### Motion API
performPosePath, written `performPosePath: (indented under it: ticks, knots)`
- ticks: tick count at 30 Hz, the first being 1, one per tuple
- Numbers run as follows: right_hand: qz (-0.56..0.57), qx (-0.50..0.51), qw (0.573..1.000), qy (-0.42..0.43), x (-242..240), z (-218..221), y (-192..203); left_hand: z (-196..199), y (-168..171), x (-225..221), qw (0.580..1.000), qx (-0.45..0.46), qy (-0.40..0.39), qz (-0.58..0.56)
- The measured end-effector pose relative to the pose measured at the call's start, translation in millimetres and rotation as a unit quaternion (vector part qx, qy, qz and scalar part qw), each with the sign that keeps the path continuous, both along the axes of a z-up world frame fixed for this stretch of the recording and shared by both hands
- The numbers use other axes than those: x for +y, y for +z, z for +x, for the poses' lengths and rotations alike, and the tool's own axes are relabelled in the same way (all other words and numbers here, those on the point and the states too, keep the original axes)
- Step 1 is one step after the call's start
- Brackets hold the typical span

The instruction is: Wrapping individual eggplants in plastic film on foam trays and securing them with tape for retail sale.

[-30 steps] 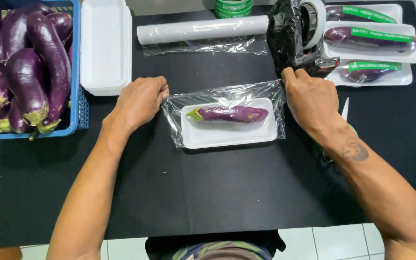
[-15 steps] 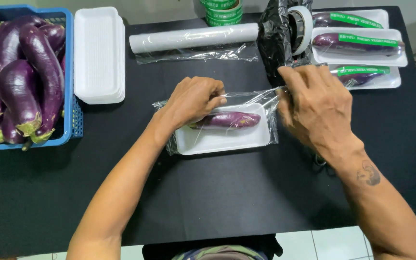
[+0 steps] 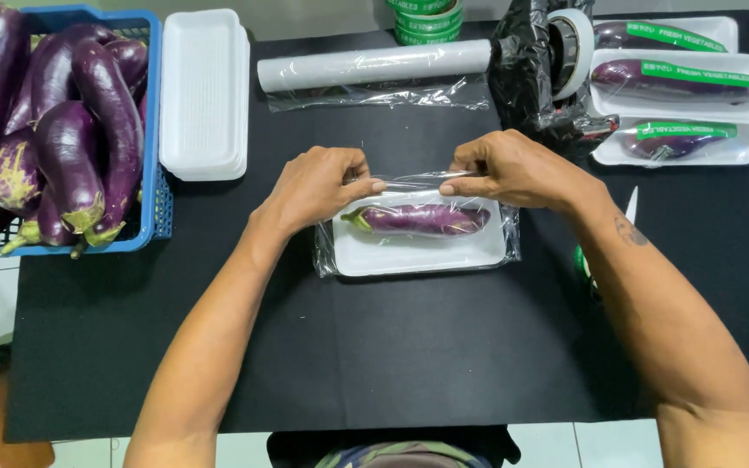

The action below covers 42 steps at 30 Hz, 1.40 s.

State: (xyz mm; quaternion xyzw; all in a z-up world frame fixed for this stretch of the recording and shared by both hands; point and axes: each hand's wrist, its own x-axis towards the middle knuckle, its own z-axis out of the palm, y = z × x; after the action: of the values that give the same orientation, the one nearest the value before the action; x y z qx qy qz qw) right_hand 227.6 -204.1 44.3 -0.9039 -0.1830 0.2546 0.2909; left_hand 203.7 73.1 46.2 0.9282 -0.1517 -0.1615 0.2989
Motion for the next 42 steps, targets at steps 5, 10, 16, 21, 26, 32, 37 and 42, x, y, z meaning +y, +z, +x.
performPosePath:
  ticks: [5,10,16,21,26,32,37,42]
  knots:
    - [0.035,-0.062,0.997,0.005,3,-3,4,0,-33,5,0.999,-0.03,0.011,-0.014]
    - [0.028,-0.045,0.999,-0.01,2,-5,-3,-5,-48,5,0.999,-0.021,0.028,-0.008]
    - [0.013,-0.038,0.999,-0.026,-4,-7,-17,-4,-46,5,0.999,-0.018,0.028,0.013]
    - [0.04,-0.088,0.995,-0.001,-6,-12,-20,0,-59,8,0.999,-0.039,-0.006,0.005]
    - [0.097,-0.118,0.988,0.005,-12,-14,-26,-4,-54,7,0.997,-0.075,-0.007,-0.014]
    - [0.063,-0.403,0.911,0.059,-26,-40,-8,-25,-37,8,0.935,-0.353,-0.031,0.002]
    - [0.036,-0.653,0.743,0.14,-29,-81,-4,-70,-31,4,0.788,-0.608,-0.077,0.051]
    - [0.1,-0.654,0.733,0.16,-33,-126,-26,-126,-41,1,0.775,-0.621,-0.115,0.009]
